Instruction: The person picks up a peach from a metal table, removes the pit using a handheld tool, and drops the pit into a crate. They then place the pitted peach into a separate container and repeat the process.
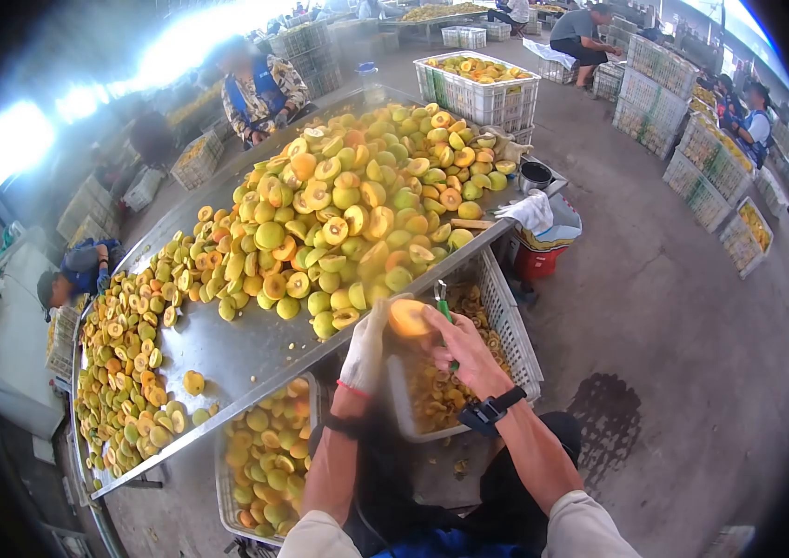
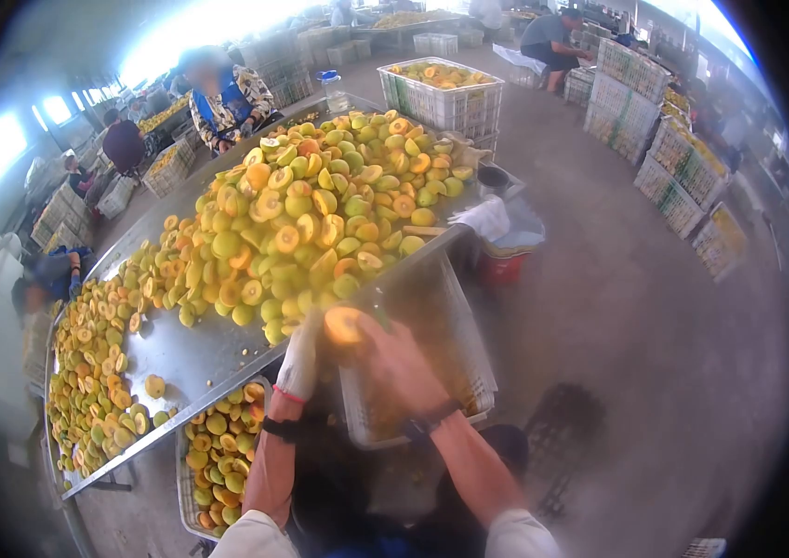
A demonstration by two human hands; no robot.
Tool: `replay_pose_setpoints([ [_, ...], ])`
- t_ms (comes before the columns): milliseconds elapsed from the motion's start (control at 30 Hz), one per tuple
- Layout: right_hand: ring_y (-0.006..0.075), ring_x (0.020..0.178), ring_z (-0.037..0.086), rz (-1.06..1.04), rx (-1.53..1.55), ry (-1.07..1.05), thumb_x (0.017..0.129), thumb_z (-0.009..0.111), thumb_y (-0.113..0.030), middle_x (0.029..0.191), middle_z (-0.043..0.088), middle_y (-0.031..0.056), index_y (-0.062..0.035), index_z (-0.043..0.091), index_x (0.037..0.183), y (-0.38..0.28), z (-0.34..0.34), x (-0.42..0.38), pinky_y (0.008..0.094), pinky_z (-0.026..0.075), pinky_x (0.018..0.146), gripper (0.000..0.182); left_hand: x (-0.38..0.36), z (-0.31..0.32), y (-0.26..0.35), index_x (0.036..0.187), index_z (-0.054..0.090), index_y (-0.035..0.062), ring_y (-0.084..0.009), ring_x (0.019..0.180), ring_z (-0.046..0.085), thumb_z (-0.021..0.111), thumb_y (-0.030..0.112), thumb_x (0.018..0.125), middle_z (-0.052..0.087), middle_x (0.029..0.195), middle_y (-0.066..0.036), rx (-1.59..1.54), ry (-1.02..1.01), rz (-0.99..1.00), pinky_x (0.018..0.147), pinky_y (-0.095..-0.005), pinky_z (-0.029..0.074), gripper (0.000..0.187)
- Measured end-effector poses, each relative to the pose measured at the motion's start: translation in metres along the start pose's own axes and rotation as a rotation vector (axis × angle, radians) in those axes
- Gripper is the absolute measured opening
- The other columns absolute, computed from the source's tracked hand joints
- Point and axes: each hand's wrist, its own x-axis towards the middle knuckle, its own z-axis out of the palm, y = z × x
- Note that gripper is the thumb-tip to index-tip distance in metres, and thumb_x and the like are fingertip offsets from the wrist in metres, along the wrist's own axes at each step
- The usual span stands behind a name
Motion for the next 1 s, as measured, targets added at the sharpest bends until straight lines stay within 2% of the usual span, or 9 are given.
replay_pose_setpoints([
  [33, 0.004, 0.048, 0.037, 0.076, 0.121, 0.027, 0.102, 0.066, -0.039, 0.076, 0.059, 0.0011, -0.0098, 0.061, 0.113, -0.003, 0.005, -0.005, 0.023, 0.028, 0.043, 0.031, -0.004, -0.001, 0.001, 0.138, 0.062, 0.0016, -0.0137, 0.096, 0.067, 0.039, 0.054, 0.11, 0.071, 0.113, -0.008, 0.129, -0.005, -0.001, 0.083, -0.0276, 0.054, 0.063],
  [167, 0.0044, 0.049, 0.038, 0.104, 0.151, 0.048, 0.102, 0.067, -0.037, 0.077, 0.06, 0.0019, -0.009, 0.06, 0.11, -0.011, 0.016, -0.01, 0.0228, 0.029, 0.043, 0.03, 0.012, -0.004, -0.022, 0.138, 0.062, 0.0011, -0.0123, 0.096, 0.065, 0.043, 0.054, 0.11, 0.071, 0.112, -0.007, 0.095, 0.052, -0.012, 0.082, -0.0272, 0.053, 0.063],
  [300, 0.0067, 0.053, 0.049, -0.09, -0.222, 0.065, 0.102, 0.066, -0.038, 0.077, 0.06, 0.0027, -0.0062, 0.058, 0.108, 0.007, 0.023, 0.0, 0.0254, 0.037, 0.045, 0.034, 0.008, 0.01, -0.023, 0.131, 0.066, 0.0025, -0.0169, 0.096, 0.067, 0.042, 0.059, 0.108, 0.071, 0.111, -0.007, -0.094, 0.285, -0.035, 0.083, -0.0294, 0.054, 0.066],
  [367, 0.0117, 0.057, 0.057, -0.38, -0.676, 0.134, 0.1, 0.068, -0.039, 0.075, 0.061, 0.0046, -0.0025, 0.053, 0.111, 0.019, 0.02, 0.006, 0.033, 0.045, 0.051, 0.041, 0.011, 0.007, -0.031, 0.124, 0.068, 0.0048, -0.0206, 0.097, 0.067, 0.039, 0.063, 0.107, 0.071, 0.112, -0.008, -0.417, 0.293, -0.052, 0.085, -0.0324, 0.054, 0.067],
  [400, 0.0252, 0.063, 0.066, -0.482, -0.783, 0.167, 0.099, 0.07, -0.036, 0.074, 0.064, 0.0115, 0.0002, 0.05, 0.111, 0.017, 0.024, 0.002, 0.0414, 0.05, 0.059, 0.043, 0.012, 0.008, -0.03, 0.122, 0.066, 0.0051, -0.0233, 0.1, 0.066, 0.037, 0.065, 0.106, 0.071, 0.114, -0.01, -0.473, 0.312, -0.078, 0.088, -0.0358, 0.054, 0.069],
  [600, 0.0461, 0.073, 0.066, -0.55, -0.981, 0.205, 0.1, 0.068, -0.029, 0.076, 0.065, 0.0233, -0.001, 0.049, 0.107, -0.002, 0.035, -0.015, 0.0495, 0.049, 0.061, 0.034, 0.015, 0.006, -0.034, 0.125, 0.063, 0.002, -0.0254, 0.103, 0.065, 0.038, 0.065, 0.106, 0.069, 0.115, -0.011, -0.698, 0.172, -0.039, 0.095, -0.0379, 0.051, 0.07],
  [833, 0.0466, 0.073, 0.065, -0.676, -1.149, 0.141, 0.101, 0.064, -0.022, 0.076, 0.065, 0.0245, -0.0016, 0.047, 0.098, -0.009, 0.035, -0.024, 0.0515, 0.05, 0.06, 0.027, 0.011, 0.003, -0.027, 0.125, 0.062, 0.0, -0.023, 0.104, 0.065, 0.038, 0.058, 0.109, 0.07, 0.109, -0.012, -0.529, 0.153, 0.063, 0.095, -0.0351, 0.051, 0.065],
  [900, 0.044, 0.076, 0.067, -0.591, -1.183, 0.082, 0.105, 0.056, -0.03, 0.079, 0.068, 0.0236, -0.0021, 0.054, 0.098, -0.01, 0.036, -0.026, 0.0538, 0.052, 0.066, 0.029, 0.006, 0.01, -0.022, 0.124, 0.063, -0.0011, -0.0217, 0.1, 0.065, 0.037, 0.054, 0.11, 0.071, 0.107, -0.013, -0.415, 0.169, 0.152, 0.092, -0.0337, 0.051, 0.062],
  [1000, 0.0466, 0.069, 0.065, -0.632, -1.13, 0.071, 0.101, 0.063, -0.02, 0.069, 0.062, 0.0256, 0.0002, 0.049, 0.094, -0.009, 0.037, -0.027, 0.0515, 0.049, 0.059, 0.025, 0.007, 0.008, -0.022, 0.123, 0.064, -0.002, -0.0205, 0.095, 0.065, 0.037, 0.053, 0.11, 0.071, 0.107, -0.014, -0.33, 0.163, 0.22, 0.086, -0.0327, 0.051, 0.063],
])
